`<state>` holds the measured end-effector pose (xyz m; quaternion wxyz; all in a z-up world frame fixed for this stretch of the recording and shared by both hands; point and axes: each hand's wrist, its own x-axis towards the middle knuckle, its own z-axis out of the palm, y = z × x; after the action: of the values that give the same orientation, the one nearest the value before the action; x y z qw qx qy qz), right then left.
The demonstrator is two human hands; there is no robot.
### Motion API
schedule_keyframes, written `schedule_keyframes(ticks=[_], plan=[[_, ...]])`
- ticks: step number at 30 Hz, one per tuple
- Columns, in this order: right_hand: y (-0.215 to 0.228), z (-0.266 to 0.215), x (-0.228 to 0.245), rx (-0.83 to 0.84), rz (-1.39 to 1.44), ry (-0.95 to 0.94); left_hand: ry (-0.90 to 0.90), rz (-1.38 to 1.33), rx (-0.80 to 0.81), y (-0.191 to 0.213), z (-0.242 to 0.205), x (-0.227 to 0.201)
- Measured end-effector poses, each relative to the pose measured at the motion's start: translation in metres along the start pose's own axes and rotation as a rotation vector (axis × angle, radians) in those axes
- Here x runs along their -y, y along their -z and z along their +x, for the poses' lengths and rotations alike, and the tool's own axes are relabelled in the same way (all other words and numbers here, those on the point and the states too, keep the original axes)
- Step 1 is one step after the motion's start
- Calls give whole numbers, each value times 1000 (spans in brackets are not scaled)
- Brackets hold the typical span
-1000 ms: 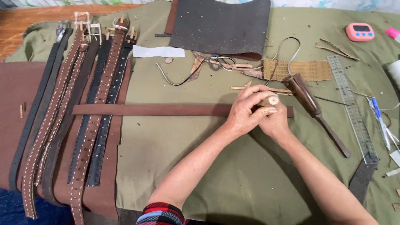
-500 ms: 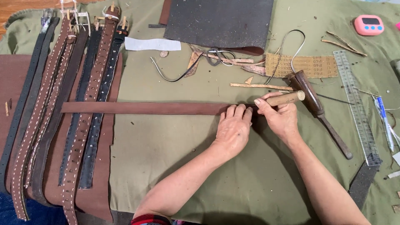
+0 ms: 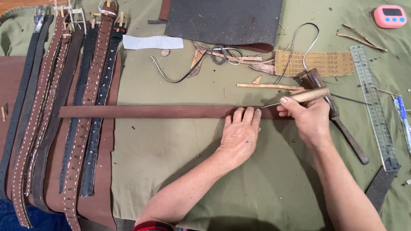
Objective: Punching holes in a leather strap using an awl and a mallet, followed by measuring and cutting thread.
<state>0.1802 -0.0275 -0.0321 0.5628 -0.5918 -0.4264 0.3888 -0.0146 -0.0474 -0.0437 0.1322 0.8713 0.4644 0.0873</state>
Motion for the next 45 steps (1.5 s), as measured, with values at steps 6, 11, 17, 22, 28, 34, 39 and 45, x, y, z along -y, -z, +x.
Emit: schedule_keyframes(ticks=[6,11,17,22,28,34,39,45], plan=[[12,6,12,89,340,-154,-3,-9,20,-4,1,1],[20,9,15,220,499,-229,22,131,-45,-17,3,2],[40,22,2,199,711,-239,31,126,-41,-19,4,1],[37,17,41,29,675,-267,31,136,41,-24,2,0],[14,4,25,114,663,-209,17,191,55,-22,2,-1],[2,6,0,-22,631,-360,-2,30,34,-5,-3,-3],[-6,3,3,-46,604,-366,-17,35,10,0,-4,-4],[-6,4,0,-48,588,-350,-12,31,-5,4,-8,-10]])
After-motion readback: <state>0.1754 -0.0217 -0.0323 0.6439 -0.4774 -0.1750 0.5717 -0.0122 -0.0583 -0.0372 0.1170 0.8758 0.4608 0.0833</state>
